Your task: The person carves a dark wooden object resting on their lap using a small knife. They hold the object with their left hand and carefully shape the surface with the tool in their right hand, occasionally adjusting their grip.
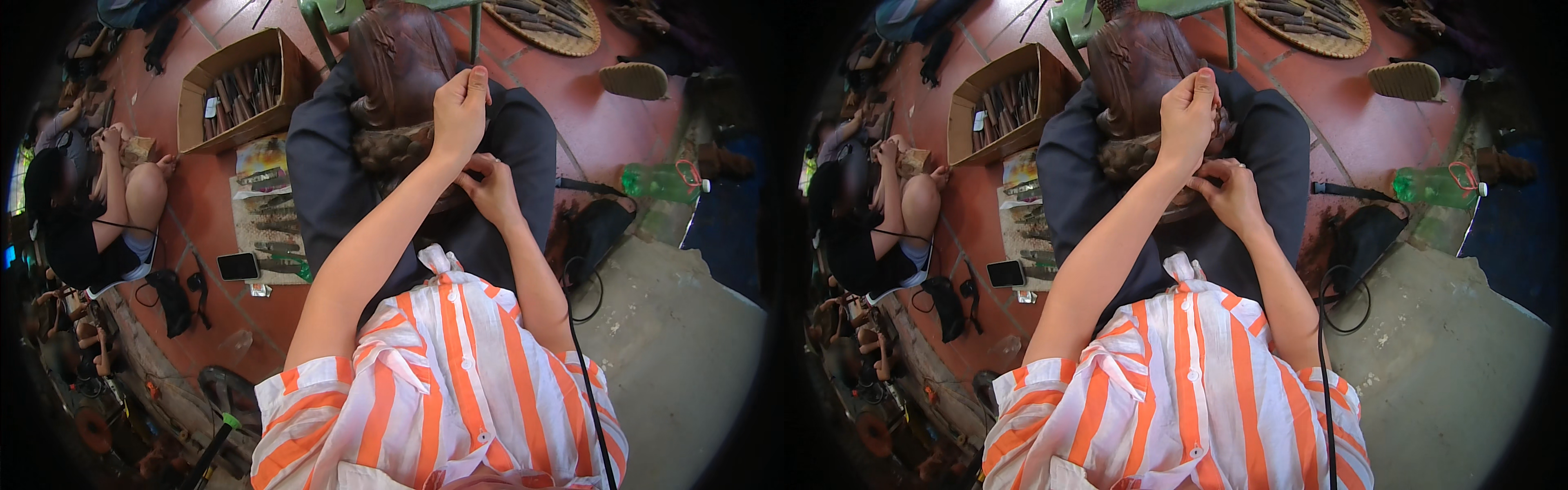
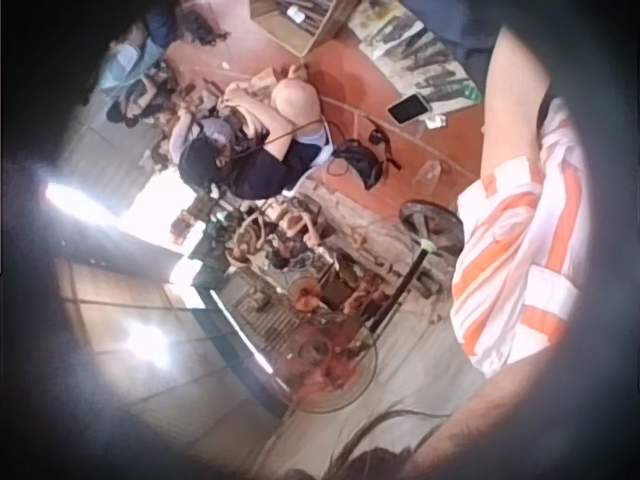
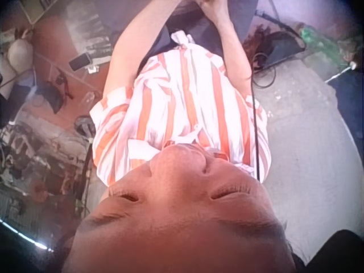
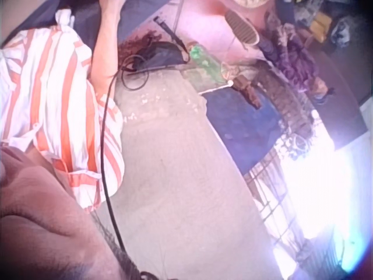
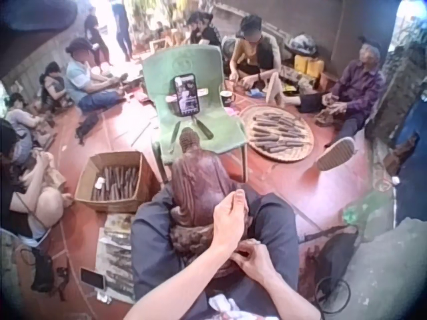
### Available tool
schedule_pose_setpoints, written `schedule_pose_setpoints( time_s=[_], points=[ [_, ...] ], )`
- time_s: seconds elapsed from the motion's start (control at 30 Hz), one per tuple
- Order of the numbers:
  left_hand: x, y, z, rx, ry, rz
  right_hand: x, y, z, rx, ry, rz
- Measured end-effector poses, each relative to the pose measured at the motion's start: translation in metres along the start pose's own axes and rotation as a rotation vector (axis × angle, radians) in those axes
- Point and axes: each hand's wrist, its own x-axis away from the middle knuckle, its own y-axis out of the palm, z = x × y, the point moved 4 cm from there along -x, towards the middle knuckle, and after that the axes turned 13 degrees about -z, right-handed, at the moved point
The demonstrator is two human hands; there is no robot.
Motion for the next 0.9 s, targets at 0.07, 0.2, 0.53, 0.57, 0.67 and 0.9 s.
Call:
schedule_pose_setpoints(
  time_s=[0.07, 0.2, 0.53, 0.57, 0.67, 0.9],
  points=[
    [-0.001, 0.001, -0.001, 0.017, 0.019, 0.003, 0.004, 0.002, 0.001, -0.037, 0.064, 0.038],
    [0.000, 0.000, 0.004, 0.009, 0.012, 0.020, 0.003, 0.005, 0.013, -0.001, 0.054, 0.091],
    [-0.003, 0.006, 0.003, -0.061, -0.004, 0.018, 0.004, -0.002, 0.003, -0.005, -0.034, 0.004],
    [-0.004, 0.006, 0.003, -0.050, -0.005, 0.019, 0.000, -0.004, 0.001, 0.012, -0.016, 0.035],
    [-0.003, 0.000, 0.005, -0.063, -0.021, 0.042, -0.001, -0.003, 0.005, -0.026, 0.061, 0.076],
    [0.012, 0.012, 0.017, -0.339, 0.274, 0.152, 0.006, 0.009, 0.064, -0.275, 0.019, 0.024]
  ],
)
